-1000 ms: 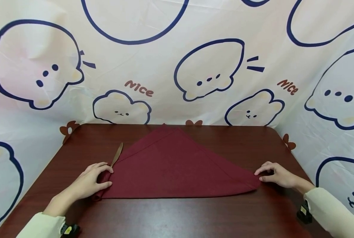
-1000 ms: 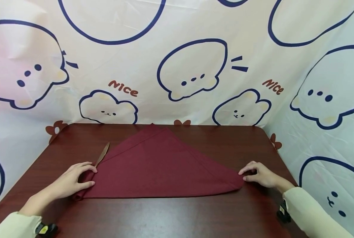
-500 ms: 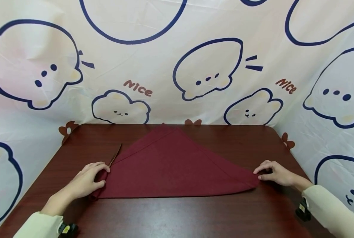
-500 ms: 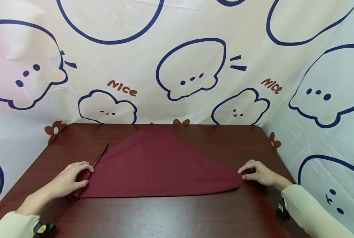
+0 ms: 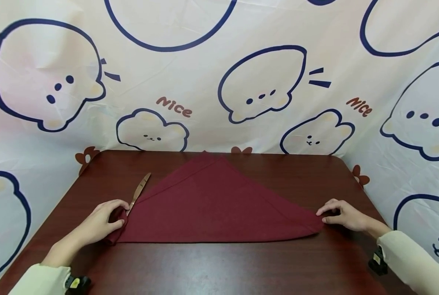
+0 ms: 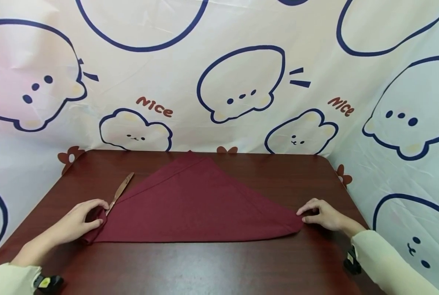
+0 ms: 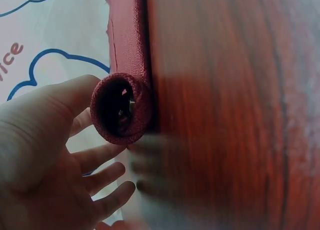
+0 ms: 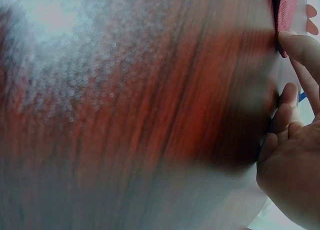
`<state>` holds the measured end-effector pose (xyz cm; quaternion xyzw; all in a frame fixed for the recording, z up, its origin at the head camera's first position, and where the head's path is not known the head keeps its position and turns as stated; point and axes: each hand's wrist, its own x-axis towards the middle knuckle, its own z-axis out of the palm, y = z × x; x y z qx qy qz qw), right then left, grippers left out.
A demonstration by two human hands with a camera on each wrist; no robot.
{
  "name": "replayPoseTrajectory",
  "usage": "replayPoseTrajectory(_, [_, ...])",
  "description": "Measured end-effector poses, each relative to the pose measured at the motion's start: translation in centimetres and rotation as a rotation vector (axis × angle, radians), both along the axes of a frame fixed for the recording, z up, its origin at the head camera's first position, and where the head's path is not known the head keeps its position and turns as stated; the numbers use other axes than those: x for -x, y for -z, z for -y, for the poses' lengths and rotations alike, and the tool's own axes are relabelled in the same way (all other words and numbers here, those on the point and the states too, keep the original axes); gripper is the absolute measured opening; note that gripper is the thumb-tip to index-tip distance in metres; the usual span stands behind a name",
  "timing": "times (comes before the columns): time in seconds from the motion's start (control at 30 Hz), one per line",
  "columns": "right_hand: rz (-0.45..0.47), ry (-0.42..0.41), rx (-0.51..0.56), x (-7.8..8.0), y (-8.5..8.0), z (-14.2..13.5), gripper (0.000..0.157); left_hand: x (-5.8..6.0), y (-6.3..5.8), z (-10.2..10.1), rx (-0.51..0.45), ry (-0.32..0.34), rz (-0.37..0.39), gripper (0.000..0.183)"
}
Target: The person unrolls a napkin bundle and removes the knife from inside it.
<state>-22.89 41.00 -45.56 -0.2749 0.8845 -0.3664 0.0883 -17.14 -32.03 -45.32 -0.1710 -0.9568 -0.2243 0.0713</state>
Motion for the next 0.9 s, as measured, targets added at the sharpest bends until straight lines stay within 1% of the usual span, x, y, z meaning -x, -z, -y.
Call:
replayPoseTrajectory(0.13, [-0.007,0.005,0.004,-0.04,0.01,-0.04,0.015,0.29,0.06,0.07,-0.010,0.009,-0.004,0.031])
replayPoseTrajectory(0.37, [0.017,0.023,-0.004,0.05,0.06,-0.17,0.015,0.38,0.11,0.24,-0.008,0.002,0.023,0.030])
replayPoseTrajectory(0.5, [-0.010,0.003,-0.009,0.01,-0.07,-0.03,0.015,0.22,0.16,0.33,-0.014,0.005,0.033,0.030])
replayPoseTrajectory(0.67, [-0.038,-0.011,-0.007,-0.04,-0.11,0.16,0.015,0.19,0.24,0.45,-0.015,0.002,0.025,0.031])
replayPoseTrajectory(0.9, [-0.026,0.002,-0.008,-0.03,0.05,-0.09,0.014,0.29,0.22,0.27,-0.017,0.013,-0.001,0.032])
